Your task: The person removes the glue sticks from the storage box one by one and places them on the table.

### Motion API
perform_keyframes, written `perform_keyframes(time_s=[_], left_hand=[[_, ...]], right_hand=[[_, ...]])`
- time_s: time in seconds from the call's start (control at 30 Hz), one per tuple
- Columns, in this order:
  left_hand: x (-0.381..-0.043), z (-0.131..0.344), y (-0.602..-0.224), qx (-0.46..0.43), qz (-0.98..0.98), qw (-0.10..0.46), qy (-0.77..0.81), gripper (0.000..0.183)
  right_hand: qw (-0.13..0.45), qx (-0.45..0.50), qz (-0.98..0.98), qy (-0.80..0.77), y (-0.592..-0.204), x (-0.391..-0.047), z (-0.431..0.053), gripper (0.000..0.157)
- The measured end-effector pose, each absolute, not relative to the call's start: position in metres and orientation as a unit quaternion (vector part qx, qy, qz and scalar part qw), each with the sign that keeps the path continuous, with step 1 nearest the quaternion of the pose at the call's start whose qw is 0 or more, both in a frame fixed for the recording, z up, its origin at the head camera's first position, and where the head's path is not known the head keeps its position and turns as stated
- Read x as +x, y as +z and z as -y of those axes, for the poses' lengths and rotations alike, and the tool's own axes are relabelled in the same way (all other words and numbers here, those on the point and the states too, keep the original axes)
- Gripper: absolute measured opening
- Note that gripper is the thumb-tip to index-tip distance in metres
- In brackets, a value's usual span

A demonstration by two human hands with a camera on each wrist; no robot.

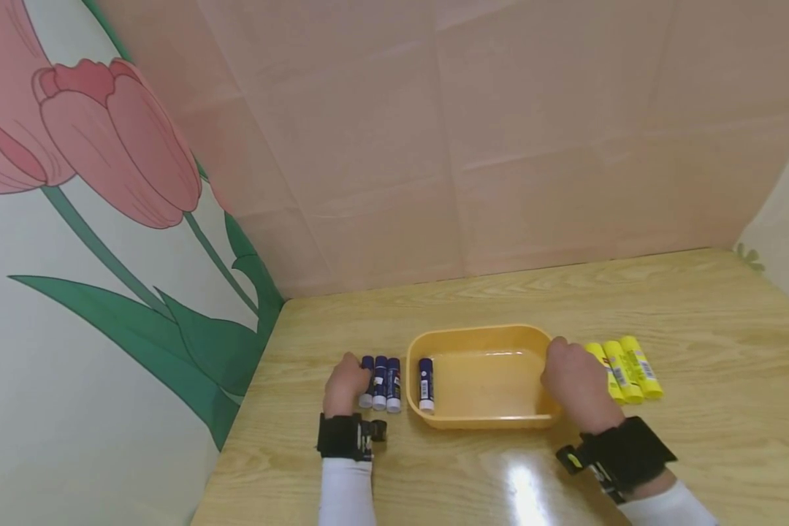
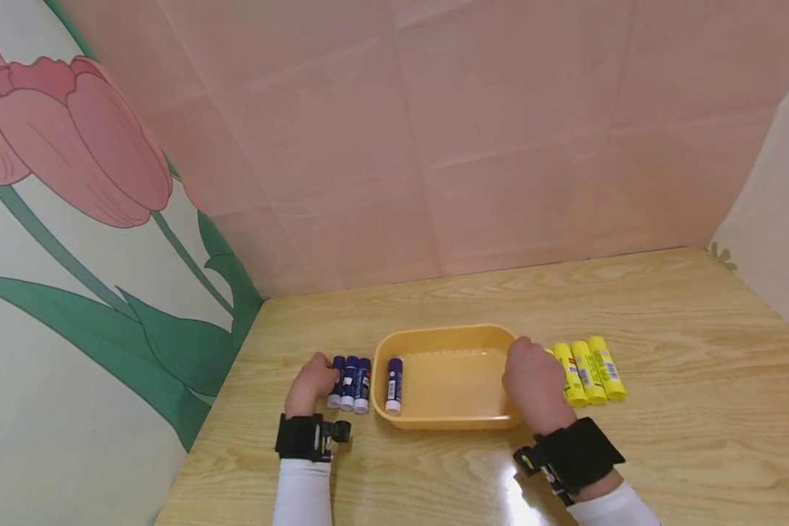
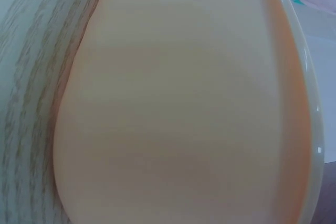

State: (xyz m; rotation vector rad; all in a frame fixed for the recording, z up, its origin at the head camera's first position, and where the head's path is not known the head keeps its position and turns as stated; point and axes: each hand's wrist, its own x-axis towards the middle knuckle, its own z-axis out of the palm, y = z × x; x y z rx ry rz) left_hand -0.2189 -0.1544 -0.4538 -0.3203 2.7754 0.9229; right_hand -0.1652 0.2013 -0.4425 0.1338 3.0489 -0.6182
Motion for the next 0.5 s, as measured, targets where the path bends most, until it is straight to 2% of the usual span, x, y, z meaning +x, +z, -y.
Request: perform_keyframes(time_s=[0.27,0.5], left_hand=[[-0.2178,0.1525,-0.4525,-0.103,-0.94,0.096,0.31,0.029],[-0.2157,0.151,-0.4505,-0.111,-0.94,0.095,0.309,0.036]], right_hand=[[0.007,0.04,-0.979,-0.198,-0.4431,-0.1642,-0.2011,0.011],[0.012,0.044,-0.979,-0.2,-0.4426,-0.1645,-0.2013,0.012]])
